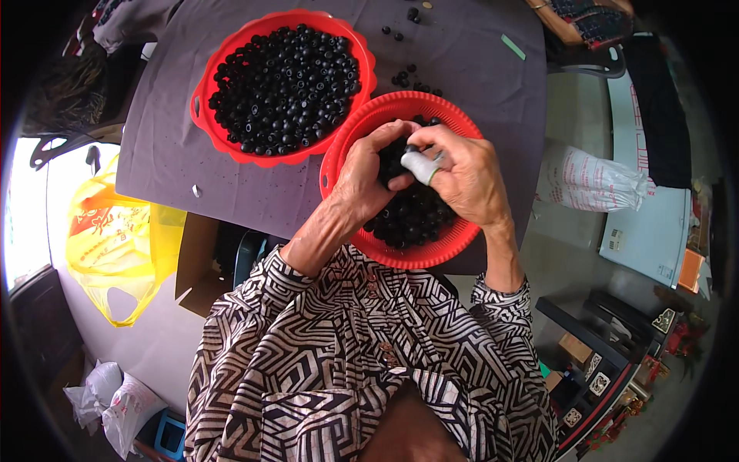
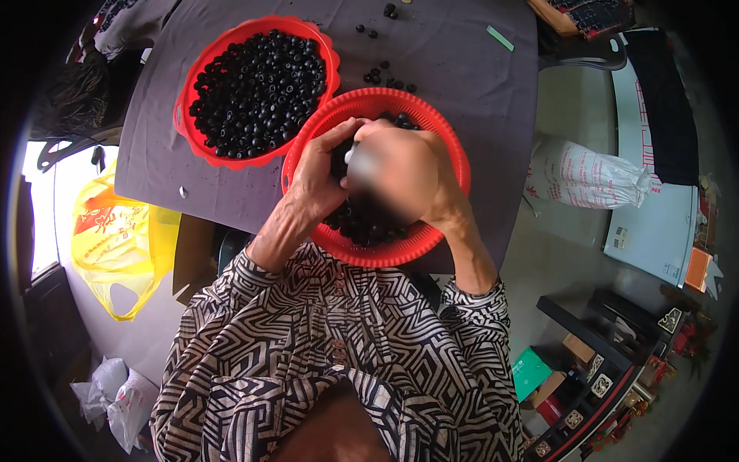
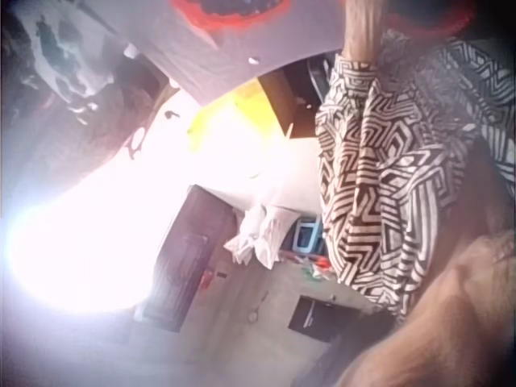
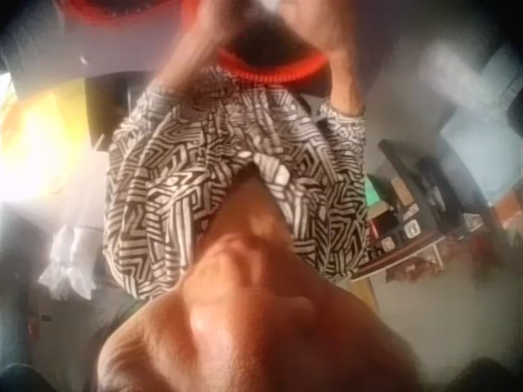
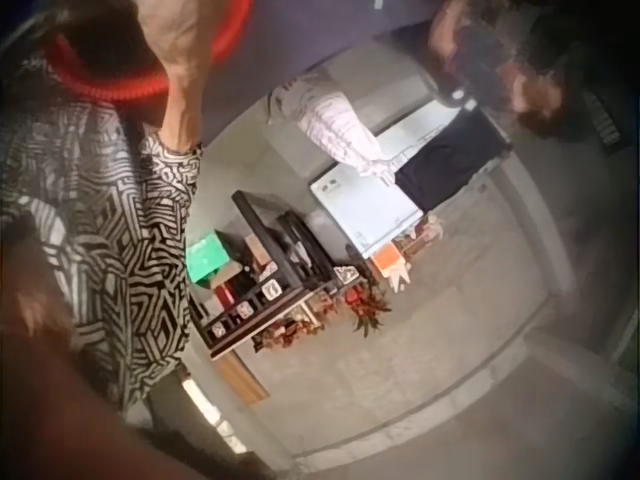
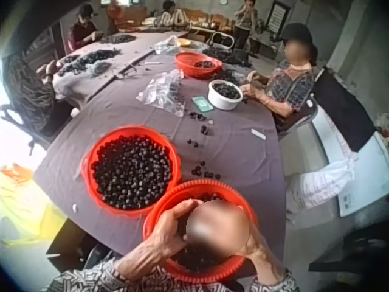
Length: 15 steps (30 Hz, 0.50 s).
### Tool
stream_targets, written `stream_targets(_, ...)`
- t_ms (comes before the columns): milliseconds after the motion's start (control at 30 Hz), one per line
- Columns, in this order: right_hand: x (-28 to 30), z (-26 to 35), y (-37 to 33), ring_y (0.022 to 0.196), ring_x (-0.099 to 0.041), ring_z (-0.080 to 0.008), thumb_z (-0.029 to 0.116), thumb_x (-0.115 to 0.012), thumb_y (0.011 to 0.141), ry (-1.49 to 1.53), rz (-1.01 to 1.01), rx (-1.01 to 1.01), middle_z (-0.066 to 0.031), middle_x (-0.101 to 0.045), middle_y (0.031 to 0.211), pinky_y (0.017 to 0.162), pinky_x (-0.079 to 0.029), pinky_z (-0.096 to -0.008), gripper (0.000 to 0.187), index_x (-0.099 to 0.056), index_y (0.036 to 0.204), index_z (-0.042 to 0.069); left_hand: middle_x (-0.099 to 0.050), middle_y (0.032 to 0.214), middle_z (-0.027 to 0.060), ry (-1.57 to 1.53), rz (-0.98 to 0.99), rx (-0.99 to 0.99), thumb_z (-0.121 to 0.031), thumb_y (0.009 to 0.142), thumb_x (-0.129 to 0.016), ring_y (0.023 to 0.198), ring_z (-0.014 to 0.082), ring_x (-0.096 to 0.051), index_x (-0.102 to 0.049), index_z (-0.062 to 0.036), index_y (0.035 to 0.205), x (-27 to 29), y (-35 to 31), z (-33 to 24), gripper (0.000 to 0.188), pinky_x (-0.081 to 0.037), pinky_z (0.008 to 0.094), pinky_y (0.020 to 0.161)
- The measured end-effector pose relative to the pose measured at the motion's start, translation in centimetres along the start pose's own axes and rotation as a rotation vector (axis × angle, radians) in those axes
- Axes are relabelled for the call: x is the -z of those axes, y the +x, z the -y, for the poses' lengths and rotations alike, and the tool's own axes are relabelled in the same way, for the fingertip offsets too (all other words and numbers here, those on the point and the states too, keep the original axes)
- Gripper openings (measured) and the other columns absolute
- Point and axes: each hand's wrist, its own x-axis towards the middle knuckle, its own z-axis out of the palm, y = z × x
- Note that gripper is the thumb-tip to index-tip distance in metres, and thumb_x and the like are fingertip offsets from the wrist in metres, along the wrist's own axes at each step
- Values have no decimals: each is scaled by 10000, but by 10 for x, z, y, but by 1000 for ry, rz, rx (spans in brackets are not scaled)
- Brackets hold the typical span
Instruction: The person assembles small black plastic components by hand using a white cylindrical holder at a workbench.
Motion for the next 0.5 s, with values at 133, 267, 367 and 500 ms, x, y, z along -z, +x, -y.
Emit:
stream_targets(133, 13, -5, 6, 545, -504, -34, 48, -636, 744, 209, 15, -159, 11, -534, 616, 490, -362, -177, 185, -607, 925, 21, -493, 840, 35, 26, 109, 44, -284, 914, -446, 628, 95, -467, -496, -52, 972, -11, -8, 0, 244, -279, 148, 353)
stream_targets(267, 15, -10, 8, 560, -493, -36, 71, -640, 747, 247, 25, -148, 10, -525, 621, 504, -369, -184, 189, -610, 929, 29, -502, 829, 53, 32, 184, -5, -227, 889, -511, 607, 102, -467, -495, -36, 970, -9, -10, 1, 208, -304, 143, 340)
stream_targets(367, 16, -11, 6, 567, -490, -43, 110, -658, 746, 235, 5, -96, 14, -517, 623, 501, -371, -198, 207, -613, 935, 39, -508, 829, 59, -15, 189, 26, -208, 888, -513, 606, 102, -467, -498, -27, 983, -8, -7, 0, 205, -310, 147, 338)
stream_targets(500, 26, -8, 8, 551, -494, -67, 216, -697, 736, 80, -13, -86, -11, -536, 619, 492, -375, -226, 251, -588, 863, 29, -510, 831, 65, -37, 220, 28, -198, 887, -512, 604, 103, -466, -498, -14, 1008, -8, -7, 0, 220, -316, 148, 336)
